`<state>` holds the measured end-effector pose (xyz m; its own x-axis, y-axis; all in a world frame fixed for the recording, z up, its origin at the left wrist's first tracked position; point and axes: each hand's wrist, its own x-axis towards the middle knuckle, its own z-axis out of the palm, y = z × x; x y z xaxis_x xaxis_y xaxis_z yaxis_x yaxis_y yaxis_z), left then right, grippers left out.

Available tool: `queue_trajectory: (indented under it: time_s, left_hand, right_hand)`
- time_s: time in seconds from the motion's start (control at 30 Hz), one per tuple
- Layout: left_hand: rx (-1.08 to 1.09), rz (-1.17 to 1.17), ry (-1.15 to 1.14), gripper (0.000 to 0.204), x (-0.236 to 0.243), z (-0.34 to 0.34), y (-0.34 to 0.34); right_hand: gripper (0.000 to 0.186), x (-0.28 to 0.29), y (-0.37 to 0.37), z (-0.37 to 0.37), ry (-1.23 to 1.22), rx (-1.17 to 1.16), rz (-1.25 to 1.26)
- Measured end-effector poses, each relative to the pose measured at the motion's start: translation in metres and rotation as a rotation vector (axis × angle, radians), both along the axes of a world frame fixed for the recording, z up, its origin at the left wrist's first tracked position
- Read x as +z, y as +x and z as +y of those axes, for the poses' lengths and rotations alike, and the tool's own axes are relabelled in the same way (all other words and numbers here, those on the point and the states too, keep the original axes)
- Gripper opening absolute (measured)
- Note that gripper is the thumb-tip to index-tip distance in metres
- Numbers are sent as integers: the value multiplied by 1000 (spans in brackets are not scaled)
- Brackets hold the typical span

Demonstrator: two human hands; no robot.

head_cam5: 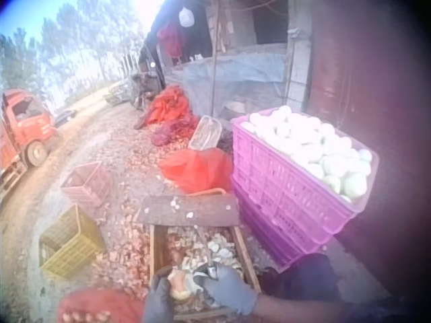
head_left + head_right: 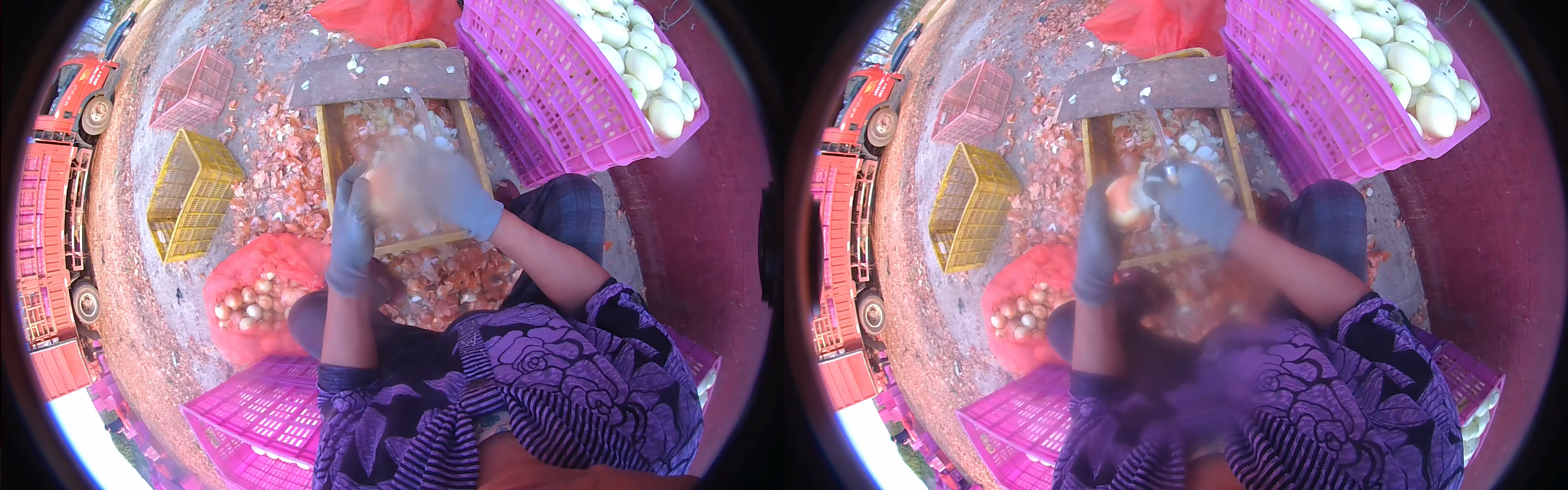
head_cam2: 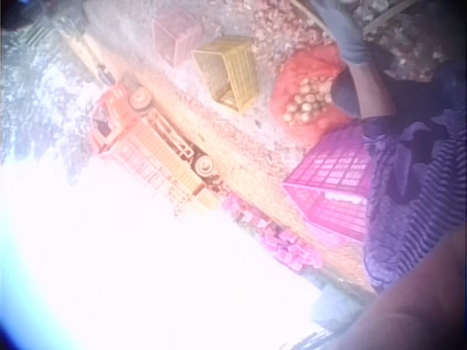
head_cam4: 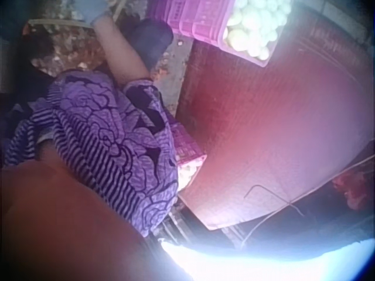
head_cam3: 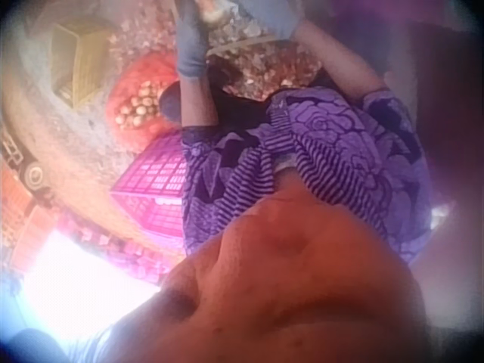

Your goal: The person sits on the ground and repeatedly peels onions using a knife, placing the peeled onions into a pink crate and discarding the skins into a yellow bin. The process is continuous and repetitive.

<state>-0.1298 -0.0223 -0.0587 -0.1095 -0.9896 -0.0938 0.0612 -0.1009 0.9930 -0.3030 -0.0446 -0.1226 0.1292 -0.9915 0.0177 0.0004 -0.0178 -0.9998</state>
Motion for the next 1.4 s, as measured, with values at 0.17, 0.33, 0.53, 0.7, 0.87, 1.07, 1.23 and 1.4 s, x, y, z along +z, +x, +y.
queue_trajectory:
  time_s: [0.17,0.33,0.53,0.7,0.87,1.07,1.23,1.4]
  left_hand:
    - [39,-222,-150,45,-18,2,-5]
    - [40,259,112,48,-14,3,12]
    - [131,598,116,52,-20,-15,16]
    - [-9,73,-119,55,-8,-3,15]
    - [52,-134,-175,54,0,-4,-13]
    - [23,-71,-146,43,-30,-7,5]
    - [177,607,178,47,-29,-11,17]
    - [118,671,127,43,-13,-7,14]
  right_hand:
    - [24,23,-1,8,170,-23,-217]
    - [29,1,2,17,116,25,-21]
    - [45,-84,-18,16,-357,-18,540]
    - [50,-14,1,5,75,126,-25]
    - [32,19,2,5,-30,-7,114]
    - [25,-17,11,0,-223,-55,208]
    - [33,-22,-1,-3,-103,33,265]
    - [48,-13,-9,3,-186,110,454]
